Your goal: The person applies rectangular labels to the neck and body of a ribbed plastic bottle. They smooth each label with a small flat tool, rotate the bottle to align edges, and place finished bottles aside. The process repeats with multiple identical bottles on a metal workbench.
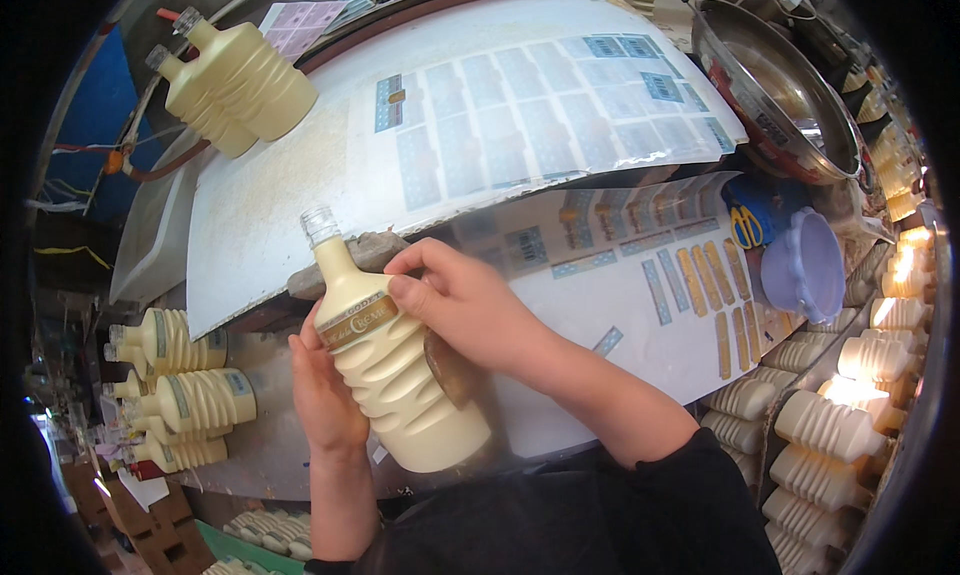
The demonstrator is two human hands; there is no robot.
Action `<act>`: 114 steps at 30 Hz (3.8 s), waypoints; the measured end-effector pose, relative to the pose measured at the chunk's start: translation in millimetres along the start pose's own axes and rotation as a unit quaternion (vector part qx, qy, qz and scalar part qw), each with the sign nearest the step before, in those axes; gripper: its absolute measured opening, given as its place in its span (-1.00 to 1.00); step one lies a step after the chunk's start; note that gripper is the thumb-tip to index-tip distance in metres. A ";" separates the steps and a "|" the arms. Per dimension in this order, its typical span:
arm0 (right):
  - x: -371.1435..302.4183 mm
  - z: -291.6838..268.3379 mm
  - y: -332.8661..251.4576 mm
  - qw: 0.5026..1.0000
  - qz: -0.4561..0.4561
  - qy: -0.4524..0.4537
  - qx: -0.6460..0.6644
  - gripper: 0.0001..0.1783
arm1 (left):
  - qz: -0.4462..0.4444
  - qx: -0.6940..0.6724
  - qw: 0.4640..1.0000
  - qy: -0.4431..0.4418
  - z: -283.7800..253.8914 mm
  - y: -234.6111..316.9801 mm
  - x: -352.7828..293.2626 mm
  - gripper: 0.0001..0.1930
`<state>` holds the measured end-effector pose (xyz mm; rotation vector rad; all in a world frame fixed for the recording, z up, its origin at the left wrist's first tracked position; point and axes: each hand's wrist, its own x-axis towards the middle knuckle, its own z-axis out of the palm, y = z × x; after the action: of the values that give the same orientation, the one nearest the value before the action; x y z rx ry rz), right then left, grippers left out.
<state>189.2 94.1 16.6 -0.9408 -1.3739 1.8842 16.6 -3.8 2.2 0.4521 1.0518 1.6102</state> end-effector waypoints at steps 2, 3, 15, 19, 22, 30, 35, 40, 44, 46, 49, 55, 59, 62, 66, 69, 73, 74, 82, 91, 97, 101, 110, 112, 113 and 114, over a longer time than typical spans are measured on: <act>-0.1 3.0 -2.0 0.999 -0.001 0.011 -0.045 -0.72 | 0.010 0.018 1.000 0.001 -3.0 -0.4 -0.1 -0.52; -0.1 4.9 -2.2 0.997 -0.005 0.026 -0.071 -0.70 | 0.018 0.055 0.998 0.012 -4.6 -2.0 1.8 -0.53; 0.3 10.9 -2.5 0.994 -0.004 0.054 -0.097 -0.72 | 0.045 0.088 0.995 0.014 -5.0 -5.5 3.1 -0.54; 0.2 10.9 -3.8 0.996 0.005 0.050 -0.080 -0.73 | 0.051 0.084 0.995 0.012 -4.3 -6.7 2.4 -0.54; 0.5 11.2 -2.1 0.996 -0.006 0.049 -0.070 -0.73 | 0.048 0.076 0.996 0.011 -3.3 -6.2 1.5 -0.54; 3.3 7.1 2.7 0.996 -0.004 0.035 -0.083 -0.73 | 0.047 0.100 0.994 0.011 -3.7 -5.3 2.9 -0.53; -10.7 0.7 -2.6 0.998 0.047 0.010 -0.038 -0.63 | 0.008 0.057 0.997 -0.042 -22.0 -14.1 -5.1 -0.39; -25.6 3.2 11.1 0.999 0.037 0.004 -0.005 -0.56 | -0.049 0.117 0.990 -0.068 -27.1 -10.4 -22.7 -0.20; -21.6 8.1 18.8 0.999 0.038 0.030 0.024 -0.56 | -0.045 0.205 0.977 -0.036 -5.9 1.3 -28.7 -0.24; -20.1 2.9 25.5 0.997 0.069 0.017 0.029 -0.53 | -0.005 0.233 0.972 -0.020 2.4 2.1 -32.1 -0.24; -20.9 -4.7 28.0 0.994 0.106 -0.011 0.018 -0.48 | 0.018 0.279 0.960 -0.005 9.7 7.9 -36.1 -0.23; -19.7 0.9 27.4 0.997 0.078 0.005 0.006 -0.47 | 0.039 0.326 0.944 -0.004 11.5 10.1 -36.5 -0.21; -22.0 -1.2 22.9 0.996 0.082 -0.007 -0.027 -0.46 | 0.053 0.301 0.952 -0.014 1.1 -1.2 -32.1 -0.20; -23.4 5.3 20.5 0.998 0.038 0.012 -0.057 -0.49 | 0.036 0.242 0.969 -0.040 -11.0 -6.8 -26.9 -0.19; -23.2 8.4 13.1 0.983 -0.037 0.067 -0.167 -0.56 | 0.103 0.163 0.981 -0.014 -10.2 -18.0 -25.4 -0.24; -16.7 -0.5 5.1 0.985 -0.026 0.045 -0.163 -0.60 | 0.121 0.134 0.983 0.040 -4.6 -3.2 -18.8 -0.42; -1.4 5.6 0.1 1.000 -0.005 0.021 -0.022 -0.68 | 0.092 0.124 0.988 0.023 -13.3 3.6 -4.5 -0.65; -0.5 5.7 0.2 1.000 0.002 0.020 -0.013 -0.69 | 0.094 0.124 0.988 0.019 -12.1 5.1 -3.4 -0.68; 3.9 3.1 11.3 1.000 0.022 0.006 0.006 -0.75 | 0.113 0.118 0.986 0.039 -4.9 4.7 0.4 -0.73; 4.9 2.3 15.7 1.000 0.013 0.010 -0.011 -0.75 | 0.122 0.120 0.983 0.063 -2.0 1.7 1.5 -0.78; 3.9 3.2 16.6 0.999 0.008 0.039 -0.033 -0.69 | 0.107 0.154 0.980 0.058 -2.6 1.3 0.2 -0.71; 1.1 -0.4 -0.3 0.996 -0.035 0.001 -0.084 -0.71 | 0.116 0.211 0.970 0.042 -6.4 -6.2 3.6 -0.65; 0.0 2.8 2.3 0.997 -0.006 0.000 -0.082 -0.69 | 0.076 0.076 0.994 0.008 -10.9 -9.3 8.3 -0.63; 1.4 2.9 4.9 0.997 0.002 0.001 -0.076 -0.69 | 0.061 0.111 0.992 0.021 -8.1 -6.6 7.8 -0.65; 1.7 3.4 4.0 0.997 0.004 0.003 -0.080 -0.69 | 0.063 0.110 0.992 0.025 -7.4 -6.4 7.6 -0.66; 1.4 4.1 1.9 0.996 0.007 0.004 -0.084 -0.69 | 0.065 0.108 0.992 0.030 -6.6 -6.6 7.4 -0.68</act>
<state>184.8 92.6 15.4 -1.0413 -1.5441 1.7940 13.1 0.4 -8.4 0.6320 1.2707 1.6392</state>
